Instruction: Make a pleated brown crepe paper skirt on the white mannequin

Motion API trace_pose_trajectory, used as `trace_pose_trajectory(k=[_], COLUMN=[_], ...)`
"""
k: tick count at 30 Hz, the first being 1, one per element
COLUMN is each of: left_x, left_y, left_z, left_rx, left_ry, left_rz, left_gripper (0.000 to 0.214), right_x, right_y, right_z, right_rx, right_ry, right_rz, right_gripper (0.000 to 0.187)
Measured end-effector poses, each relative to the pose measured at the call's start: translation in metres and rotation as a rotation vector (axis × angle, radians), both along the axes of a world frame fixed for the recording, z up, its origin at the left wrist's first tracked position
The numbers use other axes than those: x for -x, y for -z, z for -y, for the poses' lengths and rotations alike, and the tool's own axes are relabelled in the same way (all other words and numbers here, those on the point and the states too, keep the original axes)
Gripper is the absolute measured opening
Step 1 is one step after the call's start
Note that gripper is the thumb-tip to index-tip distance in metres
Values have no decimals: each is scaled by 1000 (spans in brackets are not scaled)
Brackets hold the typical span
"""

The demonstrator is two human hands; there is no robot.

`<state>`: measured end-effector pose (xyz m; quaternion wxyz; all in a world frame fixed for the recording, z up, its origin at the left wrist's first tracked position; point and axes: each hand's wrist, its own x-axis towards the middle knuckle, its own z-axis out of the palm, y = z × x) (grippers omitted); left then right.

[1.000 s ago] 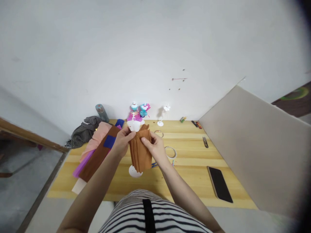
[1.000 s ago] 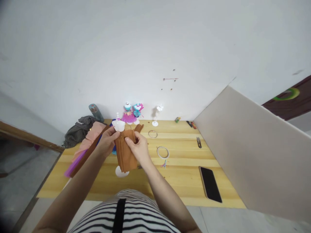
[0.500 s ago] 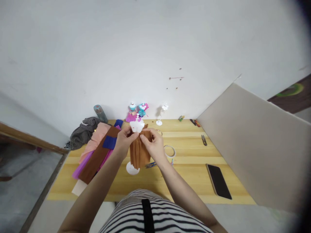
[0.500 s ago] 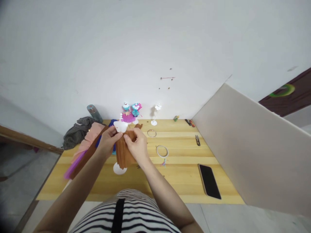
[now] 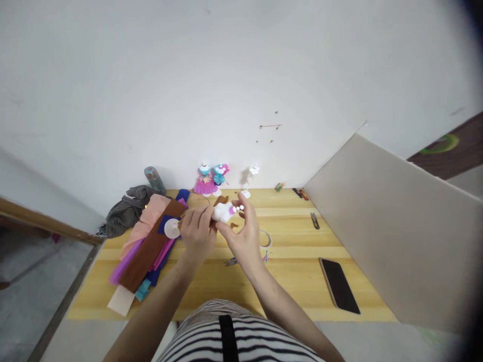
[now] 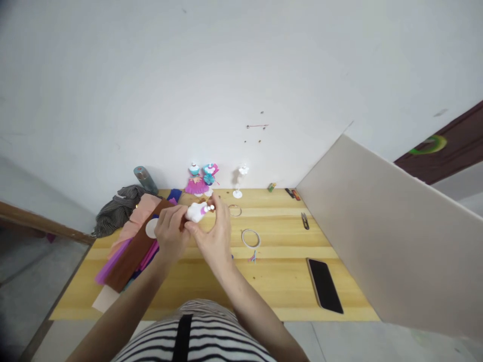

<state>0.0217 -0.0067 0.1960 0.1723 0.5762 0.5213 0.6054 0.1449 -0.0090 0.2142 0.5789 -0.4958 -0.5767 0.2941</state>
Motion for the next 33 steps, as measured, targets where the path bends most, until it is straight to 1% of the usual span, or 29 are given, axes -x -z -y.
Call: trace_pose_trajectory(k=[2,5,7,9,12,15,16,18,20,21,23,25,30,33], left_x=[-1,-4,-7,-11,-13,-7,-2,11,26,32,42,47,42,33], left_y=[5,9,7,2,-9,-17,-18,-17,-12,-10,-5,-2,-9,-12], left_z=[3,6,7,8,12,17,18,18,14,12,8,5,7,7], left_rx=[-106,-312,-417,-413,-258,-115,-86,-25,115,205,389,499,597,638], left_ry=[-32,-157,-239,-252,-148,-28,-1,31,65,105,201,272,365,432], left_rz=[-137,-463,-678,-820,-879,-775,-719,-589,-447,-378,-245,-130,76,100], left_gripper=[17,16,17,19,27,48,51,44,29,24,21,23,27,26], right_x=[2,6,8,7,1,-11,-15,-25,-33,-37,-43,-47,-51,-52], right_y=[5,12,16,20,30,41,44,49,53,54,56,57,56,55], right_z=[3,4,2,0,-7,-20,-25,-36,-46,-51,-58,-62,-65,-65], right_rx=[34,111,125,130,193,319,359,405,421,431,454,471,449,400], right_ry=[-6,-97,-129,-129,-143,-192,-209,-241,-289,-320,-378,-427,-569,-625], right_rz=[-31,-219,-334,-384,-442,-602,-670,-785,-860,-879,-887,-882,-889,-912], right_gripper=[67,60,58,56,52,48,47,43,41,42,43,44,51,56])
